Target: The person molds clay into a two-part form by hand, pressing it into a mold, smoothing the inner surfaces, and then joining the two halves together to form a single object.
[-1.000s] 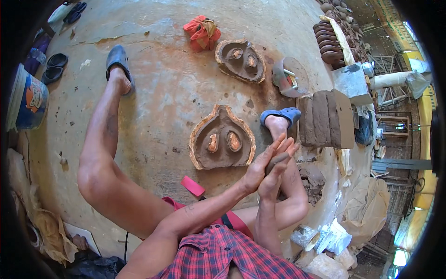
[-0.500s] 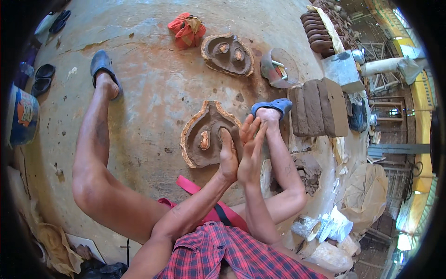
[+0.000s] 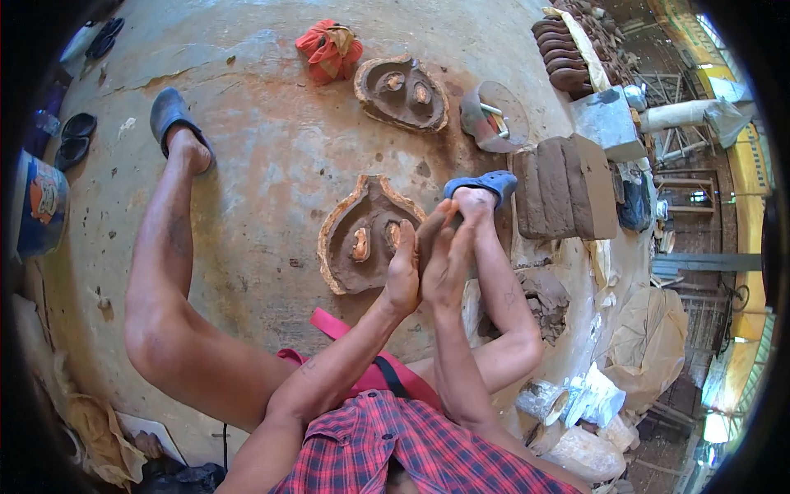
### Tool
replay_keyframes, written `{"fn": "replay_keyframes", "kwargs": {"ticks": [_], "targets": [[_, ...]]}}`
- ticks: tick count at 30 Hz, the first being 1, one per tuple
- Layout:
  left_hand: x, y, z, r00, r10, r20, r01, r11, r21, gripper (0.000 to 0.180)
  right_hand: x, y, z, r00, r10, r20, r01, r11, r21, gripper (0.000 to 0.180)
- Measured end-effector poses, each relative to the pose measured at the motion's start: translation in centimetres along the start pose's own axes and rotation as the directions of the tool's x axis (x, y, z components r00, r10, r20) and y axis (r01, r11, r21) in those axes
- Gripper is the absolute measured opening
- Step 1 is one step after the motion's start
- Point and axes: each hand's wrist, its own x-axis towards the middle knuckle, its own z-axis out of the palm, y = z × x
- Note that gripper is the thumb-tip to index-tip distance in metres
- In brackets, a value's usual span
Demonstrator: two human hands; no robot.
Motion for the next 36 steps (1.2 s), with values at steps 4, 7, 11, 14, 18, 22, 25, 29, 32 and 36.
{"fn": "replay_keyframes", "kwargs": {"ticks": [4, 7, 11, 14, 18, 22, 25, 29, 32, 36], "targets": [[0.2, 0.4, -1.1, 0.971, -0.195, -0.137, 0.193, 0.981, -0.031, 0.078, 0.3, 0.2, -2.2, 0.983, -0.162, 0.088, 0.168, 0.983, -0.069, 0.065], [0.0, 0.2, -3.3, 0.931, -0.365, 0.015, 0.364, 0.923, -0.126, 0.092, 1.9, -2.4, -6.0, 0.801, -0.454, 0.391, 0.516, 0.854, -0.065, 0.055], [-0.7, 3.2, -4.3, 0.847, -0.529, 0.064, 0.528, 0.819, -0.225, 0.125, 1.7, -2.9, -7.2, 0.463, -0.467, 0.753, 0.696, 0.718, 0.017, 0.048], [-0.6, 3.0, -7.2, 0.787, -0.45, 0.423, 0.613, 0.648, -0.451, 0.126, 2.3, -2.3, -5.9, 0.375, -0.634, 0.676, 0.815, 0.573, 0.085, 0.037], [-0.1, 5.2, -5.9, 0.898, -0.44, -0.023, 0.429, 0.886, -0.173, 0.109, 3.6, -0.2, -3.1, 0.459, -0.685, 0.565, 0.689, 0.676, 0.26, 0.03], [0.6, 9.0, -9.8, 0.851, 0.041, -0.524, 0.271, 0.82, 0.504, 0.062, 3.5, 1.2, -0.6, 0.803, -0.121, 0.584, -0.107, 0.934, 0.341, 0.027], [-0.4, 12.6, -14.4, 0.714, 0.387, -0.584, 0.201, 0.685, 0.7, 0.038, 3.7, 2.8, 1.9, 0.781, 0.041, 0.623, -0.331, 0.873, 0.357, 0.032], [-1.5, 12.6, -15.7, 0.719, 0.499, -0.483, 0.26, 0.452, 0.853, 0.038, 4.2, 4.3, 5.8, 0.684, -0.122, 0.719, -0.2, 0.916, 0.346, 0.045], [-3.2, 11.3, -15.8, 0.785, 0.472, -0.402, 0.328, 0.234, 0.915, 0.043, 5.4, 3.7, 6.9, 0.589, -0.167, 0.791, 0.115, 0.986, 0.123, 0.042], [-5.1, 9.2, -16.0, 0.866, 0.414, -0.281, 0.337, -0.067, 0.939, 0.055, 7.2, 3.7, 9.3, 0.458, -0.238, 0.857, 0.422, 0.906, 0.025, 0.036]]}}
